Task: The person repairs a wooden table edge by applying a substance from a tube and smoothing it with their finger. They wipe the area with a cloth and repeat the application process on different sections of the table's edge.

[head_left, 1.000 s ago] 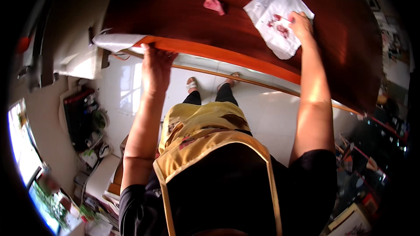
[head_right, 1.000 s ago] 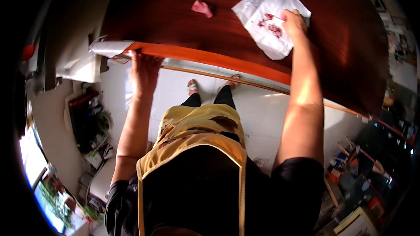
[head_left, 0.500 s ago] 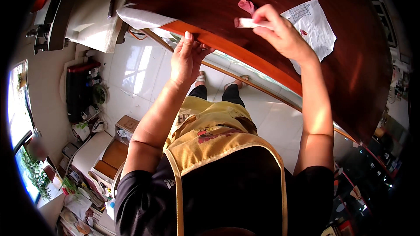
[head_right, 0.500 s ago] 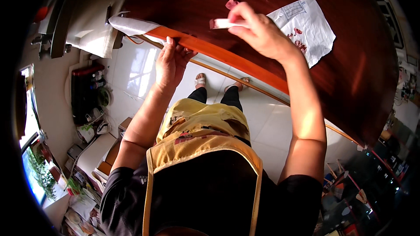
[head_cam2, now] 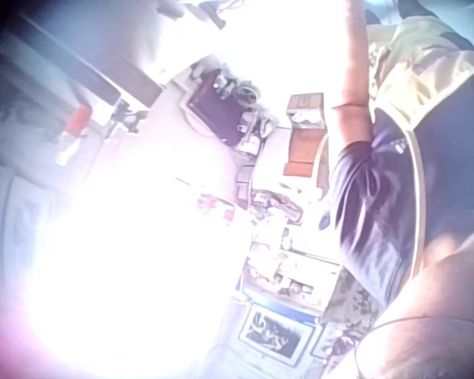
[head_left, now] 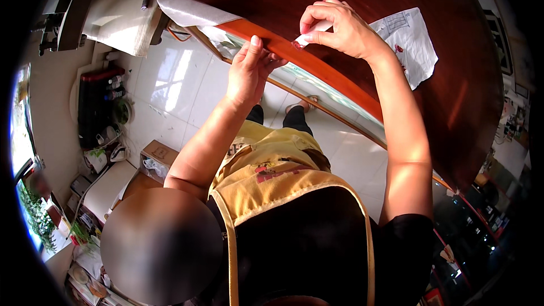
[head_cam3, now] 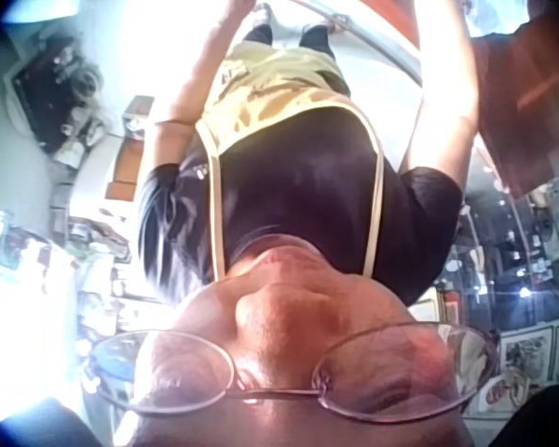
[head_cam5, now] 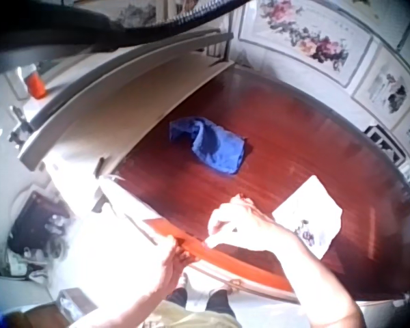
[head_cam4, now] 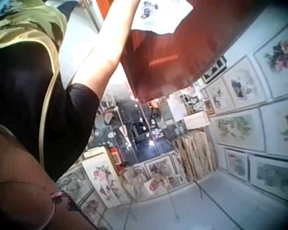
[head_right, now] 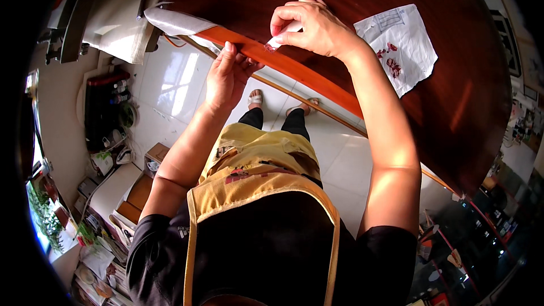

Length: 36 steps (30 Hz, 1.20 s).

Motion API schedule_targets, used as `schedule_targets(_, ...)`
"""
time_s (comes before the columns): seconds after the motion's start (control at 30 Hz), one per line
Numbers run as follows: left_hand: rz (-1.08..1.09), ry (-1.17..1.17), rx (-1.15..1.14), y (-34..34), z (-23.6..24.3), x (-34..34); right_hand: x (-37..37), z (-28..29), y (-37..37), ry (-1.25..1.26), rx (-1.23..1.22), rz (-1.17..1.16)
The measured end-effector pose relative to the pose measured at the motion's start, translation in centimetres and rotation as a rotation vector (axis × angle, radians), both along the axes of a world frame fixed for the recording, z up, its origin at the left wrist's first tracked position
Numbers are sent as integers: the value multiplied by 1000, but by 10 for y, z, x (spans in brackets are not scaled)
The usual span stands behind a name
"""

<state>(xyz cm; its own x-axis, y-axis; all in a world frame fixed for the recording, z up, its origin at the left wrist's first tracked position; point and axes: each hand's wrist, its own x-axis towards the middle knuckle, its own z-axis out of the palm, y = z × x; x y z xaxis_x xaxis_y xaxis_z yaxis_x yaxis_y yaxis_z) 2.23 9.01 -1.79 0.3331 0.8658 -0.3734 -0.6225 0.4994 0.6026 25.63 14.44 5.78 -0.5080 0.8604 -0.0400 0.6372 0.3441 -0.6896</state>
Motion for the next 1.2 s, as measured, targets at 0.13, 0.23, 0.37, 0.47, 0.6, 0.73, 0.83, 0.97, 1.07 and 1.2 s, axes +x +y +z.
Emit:
schedule_targets(0.13, -3, 7, -11, 0, 2, 0, -6, 1, 2, -15, 63, 24)
schedule_targets(0.23, -10, 0, -3, 0, 1, 0, -8, 3, 3, -42, 47, 31)
schedule_targets(0.37, -14, -15, 9, 0, -1, 0, -9, 5, 5, -67, 29, 48)
schedule_targets(0.47, -15, -16, 13, 0, -3, 0, -11, 5, 6, -97, 30, 47)
schedule_targets(0.6, -18, -21, 16, 0, -4, -1, -8, 6, 9, -137, 49, 15)
schedule_targets(0.73, -16, -14, 10, 1, -3, 0, -7, 10, 8, -70, -1, 15)
schedule_targets(0.83, -17, -15, 8, 1, -4, 0, -10, 4, 5, -75, 56, 34)
schedule_targets(0.97, -15, -12, 8, 0, -4, -1, -11, 10, 6, -107, 26, -20)
schedule_targets(1.07, -13, -8, 2, 1, -2, 1, -14, 9, 3, -54, 50, -7)
schedule_targets(1.2, -12, -4, -3, 1, -1, 0, -18, 5, 1, -127, 113, -53)
